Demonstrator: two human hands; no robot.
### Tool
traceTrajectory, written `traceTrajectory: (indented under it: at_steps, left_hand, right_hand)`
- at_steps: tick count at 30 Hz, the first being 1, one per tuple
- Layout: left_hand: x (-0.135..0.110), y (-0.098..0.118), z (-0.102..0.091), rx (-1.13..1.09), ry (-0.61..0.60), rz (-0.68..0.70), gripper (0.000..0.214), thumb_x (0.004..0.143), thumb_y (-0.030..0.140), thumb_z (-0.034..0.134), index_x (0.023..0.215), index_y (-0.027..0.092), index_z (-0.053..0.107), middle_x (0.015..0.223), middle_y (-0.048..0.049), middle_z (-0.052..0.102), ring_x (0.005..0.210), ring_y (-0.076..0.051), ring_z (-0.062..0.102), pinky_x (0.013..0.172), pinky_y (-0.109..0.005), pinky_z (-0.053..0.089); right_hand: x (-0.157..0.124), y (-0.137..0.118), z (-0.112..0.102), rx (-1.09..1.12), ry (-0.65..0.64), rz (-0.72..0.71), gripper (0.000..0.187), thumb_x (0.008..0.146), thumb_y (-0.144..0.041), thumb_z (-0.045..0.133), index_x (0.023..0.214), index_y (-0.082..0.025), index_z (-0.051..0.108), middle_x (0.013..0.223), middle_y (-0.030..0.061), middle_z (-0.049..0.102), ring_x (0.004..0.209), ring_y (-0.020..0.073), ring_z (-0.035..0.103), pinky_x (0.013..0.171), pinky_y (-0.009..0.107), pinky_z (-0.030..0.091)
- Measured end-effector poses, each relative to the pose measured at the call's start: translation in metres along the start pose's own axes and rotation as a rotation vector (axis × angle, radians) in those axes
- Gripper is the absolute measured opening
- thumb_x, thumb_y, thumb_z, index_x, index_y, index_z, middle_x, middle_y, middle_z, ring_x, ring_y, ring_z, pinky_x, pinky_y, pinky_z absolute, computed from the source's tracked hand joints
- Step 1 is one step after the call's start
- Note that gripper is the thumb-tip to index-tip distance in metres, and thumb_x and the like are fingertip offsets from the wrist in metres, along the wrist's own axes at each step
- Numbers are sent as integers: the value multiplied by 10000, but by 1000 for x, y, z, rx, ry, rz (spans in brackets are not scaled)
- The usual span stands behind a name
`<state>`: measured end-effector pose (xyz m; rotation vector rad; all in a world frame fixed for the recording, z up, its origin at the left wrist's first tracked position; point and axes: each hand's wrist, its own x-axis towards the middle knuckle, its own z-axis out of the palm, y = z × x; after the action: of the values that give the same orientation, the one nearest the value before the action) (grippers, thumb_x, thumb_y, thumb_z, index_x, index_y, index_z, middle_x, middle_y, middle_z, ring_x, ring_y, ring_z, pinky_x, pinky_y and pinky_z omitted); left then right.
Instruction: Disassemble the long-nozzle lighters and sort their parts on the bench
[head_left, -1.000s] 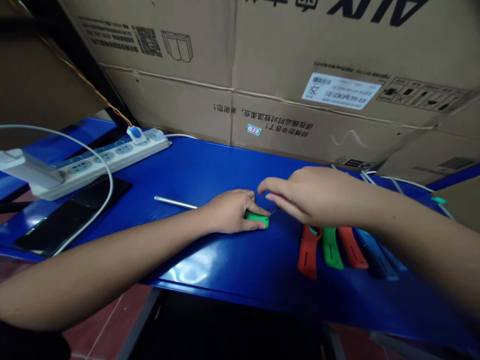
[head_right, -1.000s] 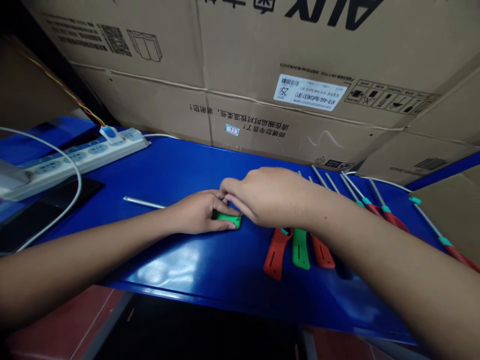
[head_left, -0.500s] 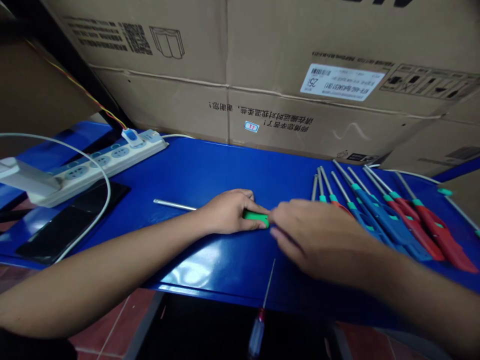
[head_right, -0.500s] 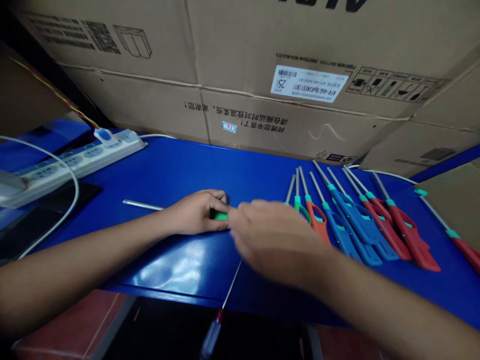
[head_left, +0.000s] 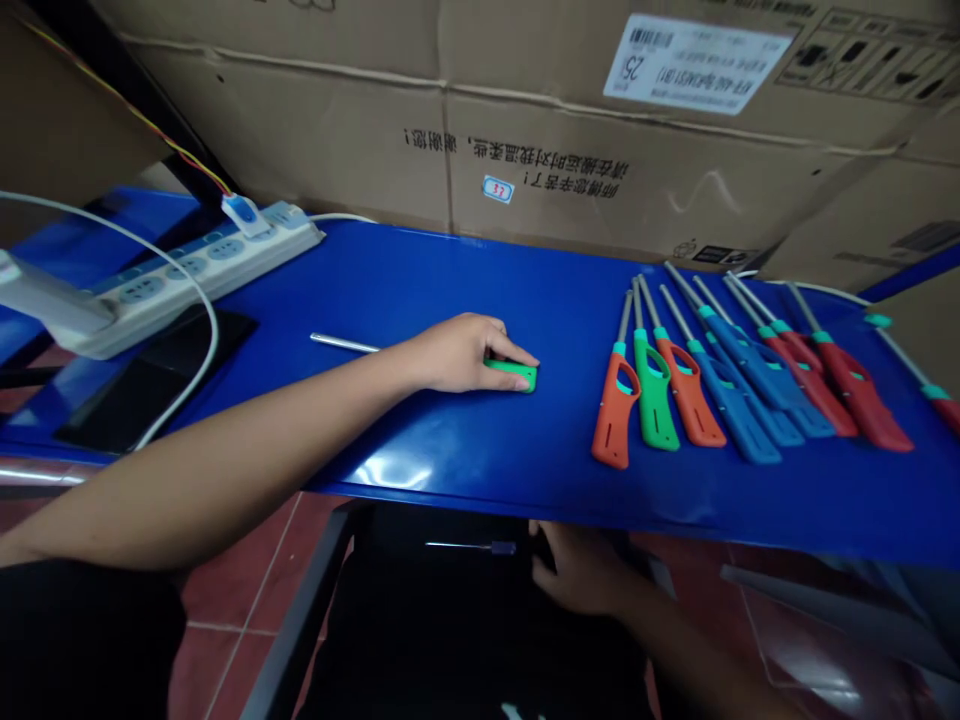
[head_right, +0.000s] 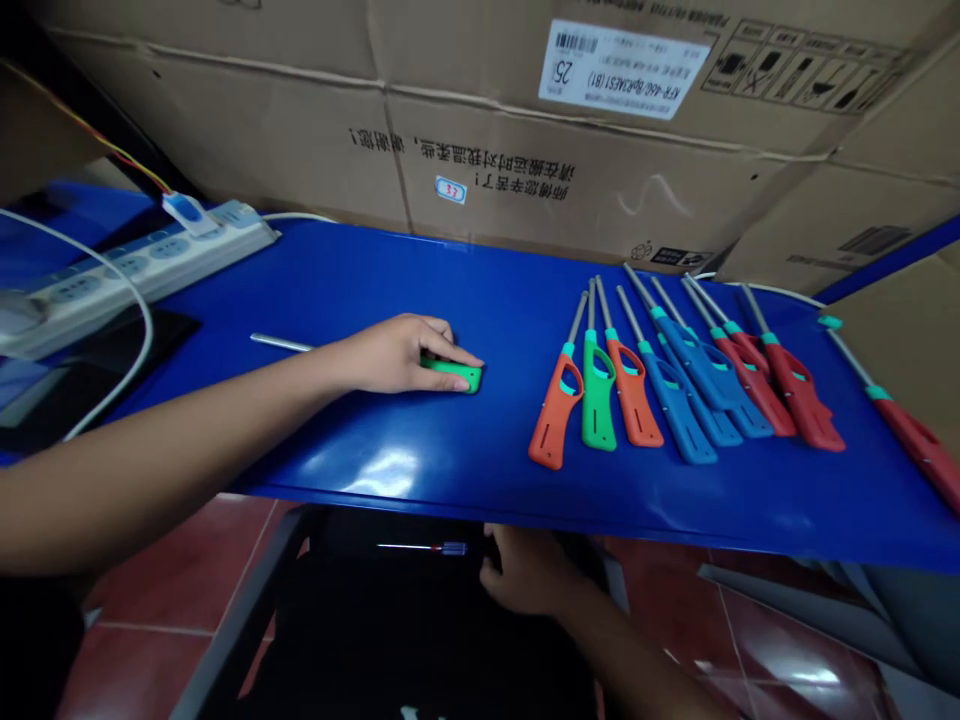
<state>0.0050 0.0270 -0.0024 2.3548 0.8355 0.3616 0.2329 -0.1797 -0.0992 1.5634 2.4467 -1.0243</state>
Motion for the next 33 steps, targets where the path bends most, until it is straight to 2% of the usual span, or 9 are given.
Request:
traceTrajectory:
  at_steps: [4, 8, 12, 15, 17, 20, 24, 27, 33]
  left_hand:
    - [0, 0, -2, -13, -23, -13, 377, 829, 463, 721, 1159, 283, 747, 875, -11, 657, 760, -126, 573, 730, -231, 417]
    - [-1, -1, -3, -1, -38, 25, 385, 840, 457, 715, 1176, 270, 740, 887, -20, 657, 780, -129, 580, 752, -232, 427]
    - [-2, 1, -4, 34, -25, 38, 382, 841, 455, 717, 1174, 270, 742, 897, -26, 647, 792, -134, 585, 752, -233, 431]
    - [-3, 3, -5, 54, -29, 46, 371, 842, 441, 716, 1172, 272, 740, 907, -27, 640, 785, -134, 584, 736, -231, 428]
    - [-4, 3, -5, 57, -33, 47, 369, 838, 429, 720, 1173, 276, 736, 908, -24, 635, 773, -133, 578, 731, -231, 427]
    - [-4, 2, -5, 53, -35, 47, 372, 828, 417, 733, 1173, 279, 733, 902, -20, 628, 768, -132, 572, 727, -228, 424]
    - [-4, 0, -4, 51, -29, 64, 378, 829, 429, 733, 1175, 278, 729, 894, -19, 626, 786, -141, 576, 754, -240, 429]
    - [-4, 0, -3, 54, -28, 60, 376, 827, 432, 738, 1171, 279, 732, 899, -23, 629, 821, -153, 586, 788, -256, 434]
    - [-5, 1, -3, 49, -22, 49, 372, 827, 434, 741, 1168, 287, 732, 906, -25, 644, 833, -163, 596, 790, -274, 437]
  right_hand:
    - [32, -16, -12, -64, -74, -222, 316, 812, -246, 553, 1122, -222, 607, 1117, 92, 676, 1007, 244, 616, 832, 345, 463]
    - [48, -31, -5, -174, -127, -236, 217, 853, -286, 539, 1016, -206, 658, 1017, 80, 706, 873, 238, 646, 736, 334, 462]
    - [33, -43, -10, -212, -102, -288, 249, 914, -277, 488, 1055, -193, 675, 969, 86, 717, 882, 244, 663, 758, 337, 464]
    - [2, -51, -46, -51, -141, -466, 342, 943, -394, 557, 1254, -265, 614, 956, 21, 733, 799, 176, 679, 680, 262, 466]
    - [-17, -52, -86, 150, -57, -536, 234, 977, -393, 556, 1153, -271, 649, 957, -7, 744, 844, 126, 692, 742, 218, 480]
    - [-28, -43, -154, 280, 269, -661, 193, 941, -416, 619, 1022, -242, 640, 805, -10, 717, 723, 94, 668, 651, 188, 486]
    - [0, -30, -219, -72, 773, -568, 121, 980, -220, 522, 894, -253, 601, 766, -16, 676, 684, 105, 641, 647, 232, 489]
    - [33, -33, -234, -230, 923, -656, 108, 957, -215, 548, 860, -227, 593, 749, -2, 680, 656, 130, 637, 645, 263, 493]
    - [66, -43, -229, -258, 870, -714, 164, 974, -223, 519, 841, -208, 614, 739, 14, 682, 663, 132, 636, 650, 255, 490]
